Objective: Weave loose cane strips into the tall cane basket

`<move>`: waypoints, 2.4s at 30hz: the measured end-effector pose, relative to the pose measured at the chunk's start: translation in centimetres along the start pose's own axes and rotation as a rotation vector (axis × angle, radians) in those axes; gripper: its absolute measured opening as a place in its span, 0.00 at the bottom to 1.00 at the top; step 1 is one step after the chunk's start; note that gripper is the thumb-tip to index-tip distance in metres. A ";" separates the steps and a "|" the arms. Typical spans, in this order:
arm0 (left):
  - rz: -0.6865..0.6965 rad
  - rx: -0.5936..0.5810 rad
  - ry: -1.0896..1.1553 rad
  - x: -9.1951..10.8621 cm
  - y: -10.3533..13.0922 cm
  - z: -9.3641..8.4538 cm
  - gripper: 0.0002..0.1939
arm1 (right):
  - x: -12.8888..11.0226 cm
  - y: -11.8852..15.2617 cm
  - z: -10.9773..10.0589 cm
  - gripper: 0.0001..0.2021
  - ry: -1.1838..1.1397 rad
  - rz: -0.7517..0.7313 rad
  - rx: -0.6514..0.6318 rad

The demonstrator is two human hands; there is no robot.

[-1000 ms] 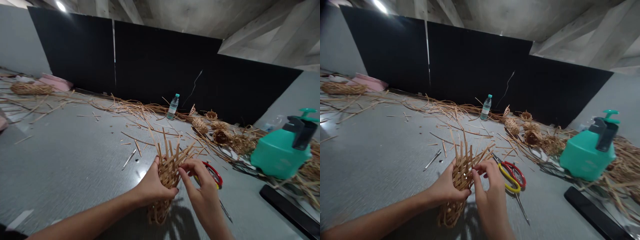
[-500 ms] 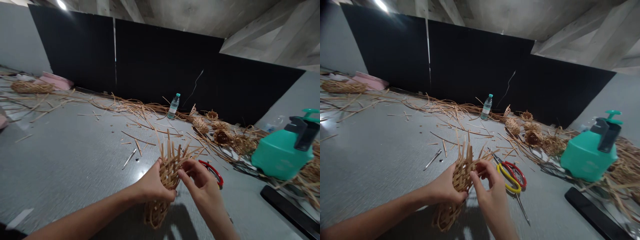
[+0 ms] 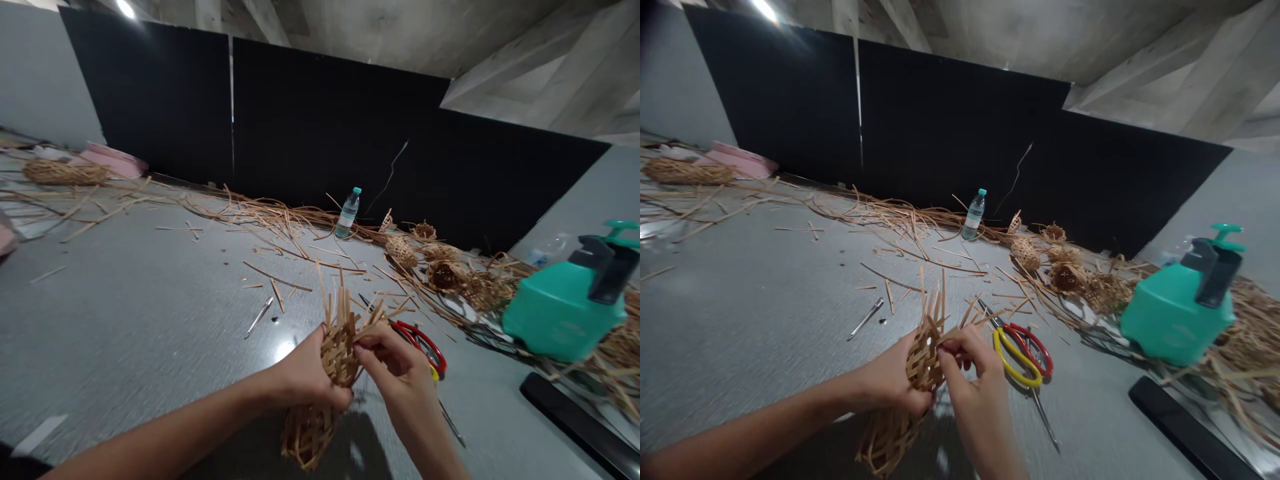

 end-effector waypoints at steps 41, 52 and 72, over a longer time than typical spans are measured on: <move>0.000 0.273 0.309 -1.0 0.0 0.7 0.23 | 3.7 0.9 0.9 0.10 -0.397 0.280 0.002; 0.020 0.197 0.247 -1.4 -0.3 0.2 0.18 | 2.7 1.6 0.1 0.02 -0.092 -0.004 0.147; 0.214 0.134 0.185 -0.4 -1.0 -0.9 0.16 | 2.4 1.3 -0.4 0.05 -0.105 0.080 0.119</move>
Point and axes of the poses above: each hand's wrist, its own y-axis away from the middle knuckle, its own z-axis out of the palm, x = y × z, the point moved 1 cm from there along -y, towards the middle knuckle, and after that the axes turned 7 degrees about -y, right-handed, at the moved point
